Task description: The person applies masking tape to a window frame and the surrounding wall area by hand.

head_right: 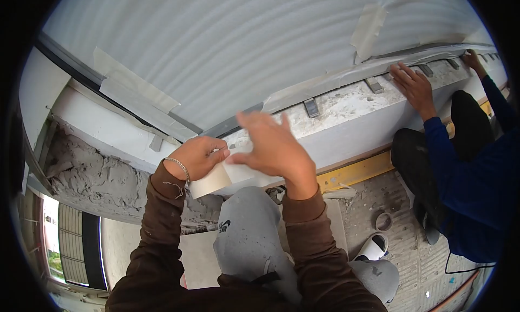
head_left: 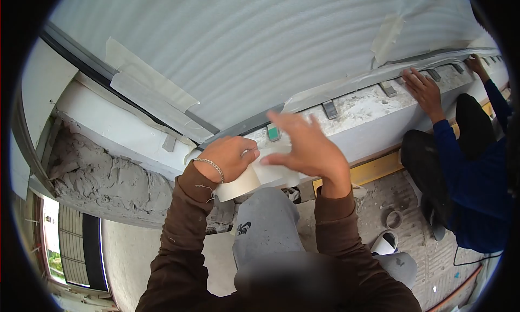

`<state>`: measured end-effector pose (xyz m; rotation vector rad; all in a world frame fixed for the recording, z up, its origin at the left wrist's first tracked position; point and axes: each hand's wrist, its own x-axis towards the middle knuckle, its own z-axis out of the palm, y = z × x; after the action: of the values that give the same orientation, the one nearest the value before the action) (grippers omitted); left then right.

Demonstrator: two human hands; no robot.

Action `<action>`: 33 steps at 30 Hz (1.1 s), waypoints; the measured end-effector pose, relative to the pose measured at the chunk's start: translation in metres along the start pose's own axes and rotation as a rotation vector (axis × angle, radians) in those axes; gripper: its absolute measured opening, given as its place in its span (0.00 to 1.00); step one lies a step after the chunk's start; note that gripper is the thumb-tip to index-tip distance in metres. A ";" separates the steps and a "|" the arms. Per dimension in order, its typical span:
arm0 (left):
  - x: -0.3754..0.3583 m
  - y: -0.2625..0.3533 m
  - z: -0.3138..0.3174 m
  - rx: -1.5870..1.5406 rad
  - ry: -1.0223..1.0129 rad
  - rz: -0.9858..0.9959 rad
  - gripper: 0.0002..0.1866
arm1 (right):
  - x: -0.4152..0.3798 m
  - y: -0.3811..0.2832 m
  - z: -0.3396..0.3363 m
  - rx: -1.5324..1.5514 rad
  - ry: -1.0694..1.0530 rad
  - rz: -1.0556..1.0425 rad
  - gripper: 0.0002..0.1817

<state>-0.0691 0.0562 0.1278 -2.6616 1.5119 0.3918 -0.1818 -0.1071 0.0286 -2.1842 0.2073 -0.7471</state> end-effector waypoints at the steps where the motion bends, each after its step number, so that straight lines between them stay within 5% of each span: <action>1: 0.001 0.005 -0.002 0.001 -0.001 0.000 0.15 | 0.000 -0.003 0.002 0.090 -0.262 -0.055 0.36; 7: 0.000 0.005 -0.005 0.028 0.045 -0.021 0.16 | 0.014 -0.001 0.011 0.234 -0.245 -0.032 0.10; 11: 0.002 -0.004 -0.005 -0.037 0.038 -0.040 0.17 | 0.017 0.008 0.014 0.284 -0.300 -0.060 0.12; 13: 0.002 -0.010 -0.007 -0.056 0.040 -0.048 0.17 | 0.018 0.020 0.009 0.547 -0.434 -0.076 0.16; 17: 0.002 -0.021 -0.012 -0.110 0.034 -0.073 0.17 | 0.018 0.033 0.015 0.763 -0.371 0.008 0.22; 23: -0.003 -0.031 -0.019 -0.253 0.021 -0.123 0.18 | 0.018 0.049 0.029 1.093 -0.378 0.037 0.17; 27: -0.003 -0.033 -0.023 -0.289 -0.002 -0.114 0.19 | 0.019 0.049 0.032 0.847 -0.374 0.100 0.12; 30: 0.001 -0.028 -0.024 -0.259 -0.010 -0.076 0.19 | 0.022 0.052 0.046 1.122 -0.199 0.190 0.21; 32: 0.002 -0.017 -0.027 -0.209 -0.014 -0.097 0.18 | 0.027 0.046 0.033 0.491 -0.399 0.381 0.27; 33: 0.003 -0.012 -0.029 -0.160 -0.019 -0.121 0.18 | 0.027 0.042 0.032 0.491 -0.397 0.379 0.27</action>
<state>-0.0520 0.0548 0.1546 -2.8433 1.3604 0.5496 -0.1375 -0.1248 -0.0062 -1.7065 0.1998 -0.1217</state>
